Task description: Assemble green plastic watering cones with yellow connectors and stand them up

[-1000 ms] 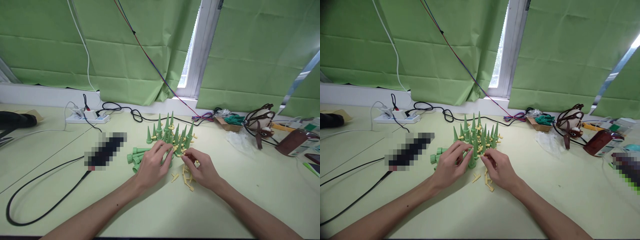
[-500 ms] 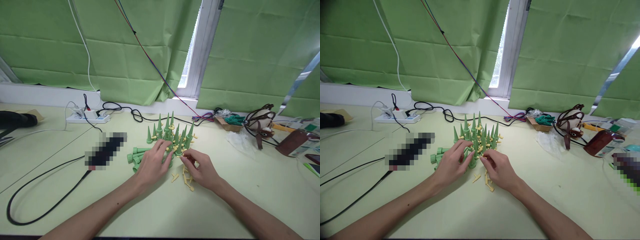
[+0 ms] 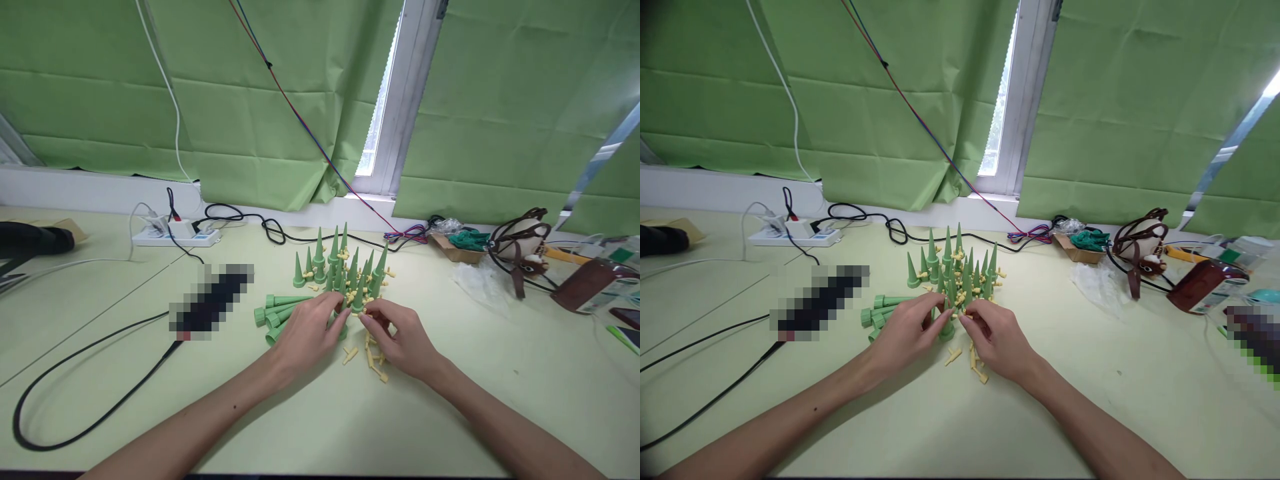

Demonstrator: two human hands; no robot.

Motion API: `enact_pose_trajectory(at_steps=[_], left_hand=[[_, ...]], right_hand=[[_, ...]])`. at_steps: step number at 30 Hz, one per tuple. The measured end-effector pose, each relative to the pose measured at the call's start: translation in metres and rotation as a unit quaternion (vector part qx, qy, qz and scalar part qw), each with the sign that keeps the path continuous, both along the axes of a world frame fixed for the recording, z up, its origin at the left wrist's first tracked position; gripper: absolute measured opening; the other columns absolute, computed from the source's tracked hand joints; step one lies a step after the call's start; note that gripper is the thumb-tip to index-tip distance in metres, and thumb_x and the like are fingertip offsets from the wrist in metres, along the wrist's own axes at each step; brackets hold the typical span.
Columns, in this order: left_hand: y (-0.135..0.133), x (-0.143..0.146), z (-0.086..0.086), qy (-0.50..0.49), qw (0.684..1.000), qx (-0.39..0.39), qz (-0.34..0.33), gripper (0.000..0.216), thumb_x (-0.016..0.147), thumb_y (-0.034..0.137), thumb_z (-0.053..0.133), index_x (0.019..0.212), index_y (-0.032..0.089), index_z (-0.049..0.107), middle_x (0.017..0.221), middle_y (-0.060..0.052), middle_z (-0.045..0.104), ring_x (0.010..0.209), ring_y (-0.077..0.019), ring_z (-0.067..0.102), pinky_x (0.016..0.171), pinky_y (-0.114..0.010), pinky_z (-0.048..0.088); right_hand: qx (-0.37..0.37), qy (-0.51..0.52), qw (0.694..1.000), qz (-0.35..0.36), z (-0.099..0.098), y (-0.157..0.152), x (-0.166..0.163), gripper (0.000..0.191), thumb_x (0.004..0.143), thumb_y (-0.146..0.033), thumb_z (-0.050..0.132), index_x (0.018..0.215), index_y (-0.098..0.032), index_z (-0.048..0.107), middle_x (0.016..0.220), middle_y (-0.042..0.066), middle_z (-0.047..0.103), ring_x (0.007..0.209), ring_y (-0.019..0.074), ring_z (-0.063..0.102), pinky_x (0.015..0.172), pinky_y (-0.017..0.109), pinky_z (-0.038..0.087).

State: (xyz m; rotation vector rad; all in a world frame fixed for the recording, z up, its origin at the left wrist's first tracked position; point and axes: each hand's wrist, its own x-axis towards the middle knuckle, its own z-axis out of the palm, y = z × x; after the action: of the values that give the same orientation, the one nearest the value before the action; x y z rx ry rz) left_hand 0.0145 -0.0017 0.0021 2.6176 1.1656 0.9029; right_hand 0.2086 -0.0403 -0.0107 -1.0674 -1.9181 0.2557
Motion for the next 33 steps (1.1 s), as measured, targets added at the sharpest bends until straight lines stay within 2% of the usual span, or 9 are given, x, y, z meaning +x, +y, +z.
enact_pose_trajectory(at_steps=[5, 20, 29, 33], left_hand=[[0.0002, 0.0004, 0.0003, 0.024, 0.999, -0.023, -0.002, 0.021, 0.096, 0.029, 0.051, 0.077, 0.019, 0.052, 0.07, 0.0, 0.059, 0.058, -0.0165, 0.052, 0.053, -0.026, 0.031], [0.0016, -0.0003, -0.0018, 0.076, 0.995, -0.067, -0.001, 0.012, 0.087, 0.022, 0.06, 0.078, 0.02, 0.053, 0.073, -0.001, 0.062, 0.065, -0.0207, 0.058, 0.053, -0.027, 0.03], [-0.0014, 0.0005, 0.0002, 0.031, 0.998, -0.054, -0.013, 0.013, 0.087, 0.019, 0.052, 0.074, 0.02, 0.051, 0.068, -0.001, 0.057, 0.058, -0.0169, 0.05, 0.052, -0.027, 0.029], [-0.0011, -0.0009, -0.0005, -0.003, 0.998, -0.054, -0.019, 0.008, 0.089, 0.022, 0.051, 0.082, 0.019, 0.053, 0.067, 0.001, 0.054, 0.056, -0.0151, 0.047, 0.051, -0.026, 0.03]], right_hand=[[-0.001, -0.003, 1.0, 0.0, -0.0007, 0.0004, -0.0002, 0.013, 0.097, -0.025, 0.05, 0.086, -0.02, 0.055, 0.065, -0.001, 0.051, 0.055, 0.0123, 0.046, 0.05, 0.024, 0.037], [-0.008, -0.007, 1.0, 0.006, -0.0014, 0.0008, -0.0011, 0.014, 0.097, -0.025, 0.05, 0.085, -0.019, 0.056, 0.064, -0.002, 0.051, 0.055, 0.012, 0.045, 0.05, 0.024, 0.038], [-0.015, -0.006, 1.0, 0.008, -0.0023, 0.0008, -0.0003, 0.014, 0.097, -0.025, 0.051, 0.086, -0.02, 0.056, 0.065, -0.001, 0.051, 0.055, 0.0123, 0.045, 0.049, 0.023, 0.037], [-0.012, -0.005, 1.0, 0.01, -0.0022, 0.0009, -0.0002, 0.012, 0.097, -0.023, 0.051, 0.086, -0.019, 0.056, 0.065, -0.002, 0.051, 0.055, 0.0121, 0.045, 0.05, 0.023, 0.037]])
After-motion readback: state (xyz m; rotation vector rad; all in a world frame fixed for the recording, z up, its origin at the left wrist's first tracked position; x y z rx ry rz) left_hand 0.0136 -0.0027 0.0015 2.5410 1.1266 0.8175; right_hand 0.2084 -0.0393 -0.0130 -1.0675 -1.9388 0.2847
